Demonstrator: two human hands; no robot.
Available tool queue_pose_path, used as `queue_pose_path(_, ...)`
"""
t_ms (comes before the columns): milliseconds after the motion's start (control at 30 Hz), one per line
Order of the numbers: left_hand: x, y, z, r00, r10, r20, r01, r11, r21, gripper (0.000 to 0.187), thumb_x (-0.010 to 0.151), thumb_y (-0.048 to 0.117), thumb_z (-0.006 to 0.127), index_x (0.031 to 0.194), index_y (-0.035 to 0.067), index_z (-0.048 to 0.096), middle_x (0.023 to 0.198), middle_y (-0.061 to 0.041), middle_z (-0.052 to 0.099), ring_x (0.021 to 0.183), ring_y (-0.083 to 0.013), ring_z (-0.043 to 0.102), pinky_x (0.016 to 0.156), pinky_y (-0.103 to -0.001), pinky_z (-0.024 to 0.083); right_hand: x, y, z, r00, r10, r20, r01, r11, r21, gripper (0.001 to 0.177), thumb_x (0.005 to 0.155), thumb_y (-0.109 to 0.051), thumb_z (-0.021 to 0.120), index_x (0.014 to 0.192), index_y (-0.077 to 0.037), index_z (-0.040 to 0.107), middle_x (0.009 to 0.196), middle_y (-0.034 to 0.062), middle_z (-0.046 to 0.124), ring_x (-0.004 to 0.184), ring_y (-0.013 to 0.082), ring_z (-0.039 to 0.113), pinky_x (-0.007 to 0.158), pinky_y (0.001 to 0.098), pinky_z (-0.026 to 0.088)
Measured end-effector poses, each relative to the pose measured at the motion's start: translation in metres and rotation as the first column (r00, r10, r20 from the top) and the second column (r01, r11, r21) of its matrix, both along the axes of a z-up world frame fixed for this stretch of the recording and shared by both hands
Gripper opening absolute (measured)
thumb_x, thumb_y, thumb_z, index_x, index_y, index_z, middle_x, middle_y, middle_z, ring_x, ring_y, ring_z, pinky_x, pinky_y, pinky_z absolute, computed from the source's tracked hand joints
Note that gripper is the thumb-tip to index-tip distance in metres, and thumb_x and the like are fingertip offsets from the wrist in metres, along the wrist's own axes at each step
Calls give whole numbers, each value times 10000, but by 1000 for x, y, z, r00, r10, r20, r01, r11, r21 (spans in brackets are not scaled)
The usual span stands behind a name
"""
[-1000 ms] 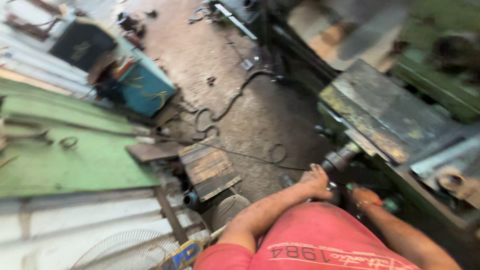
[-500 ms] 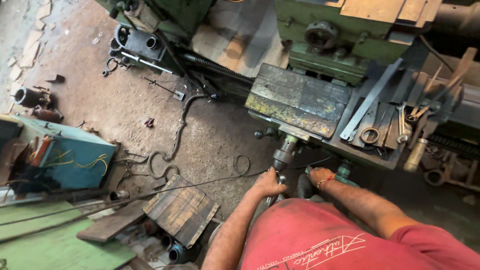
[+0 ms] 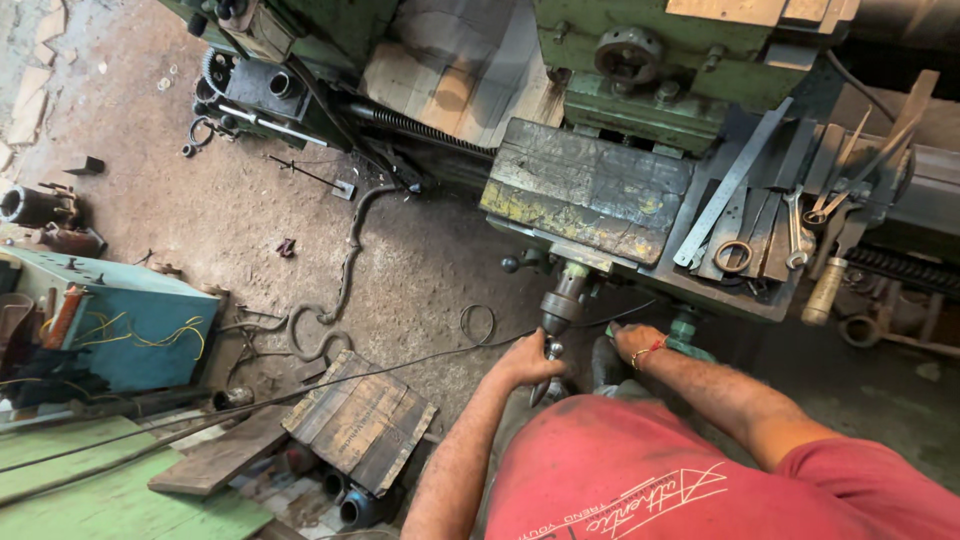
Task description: The person operates a vertical milling machine in a workshop, using both hands to manipulate the machine's control levers and handles. They adjust the position of the spindle and table while the machine is running, performing repetitive manual adjustments to the machinery.
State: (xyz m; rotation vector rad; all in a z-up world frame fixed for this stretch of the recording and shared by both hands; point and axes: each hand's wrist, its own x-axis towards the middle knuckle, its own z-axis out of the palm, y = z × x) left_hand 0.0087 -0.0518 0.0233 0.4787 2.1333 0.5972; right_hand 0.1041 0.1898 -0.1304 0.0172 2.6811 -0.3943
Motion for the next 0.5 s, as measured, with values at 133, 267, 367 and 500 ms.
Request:
queue_pose_path(133, -6, -3, 1, 1000, -6, 21, 5, 999, 36, 719, 653, 462, 755, 1177, -11, 615, 1094, -275, 715, 1069, -425, 689, 911, -487, 535, -1, -1, -2, 1000, 5, 24, -7, 999, 47, 413, 984, -345, 536, 1336, -140, 601, 998, 162, 756, 912, 355, 751, 776, 519, 612)
queue_pose_path(267, -10, -7, 1, 998, -26, 51, 24, 998, 50, 674, 645, 433, 744, 1146, -5, 637, 1078, -266, 722, 1050, -406, 699, 892, -481, 541, 1, -6, -9, 993, -85, 77, 79, 993, 83, 341, 1010, -358, 510, 1284, -197, 633, 1021, 124, 758, 921, 348, 752, 736, 529, 615)
queue_pose_path(367, -14, -6, -3, 996, -51, 78, 45, 996, 76, 685, 631, 429, 760, 1145, -6, 632, 1071, -262, 729, 1047, -393, 707, 899, -471, 546, 3, -11, -14, 997, -58, 53, 47, 983, 180, 417, 984, -436, 522, 1329, -216, 603, 983, 99, 766, 885, 317, 768, 699, 505, 619)
queue_pose_path(500, -19, -8, -17, 993, -70, 96, 64, 996, 70, 704, 635, 439, 759, 1182, 13, 633, 1092, -247, 725, 1059, -387, 699, 916, -466, 544, 4, -11, -32, 990, -105, 97, 85, 979, 186, 347, 1000, -376, 510, 1304, -255, 627, 998, 65, 761, 871, 311, 768, 643, 514, 627)
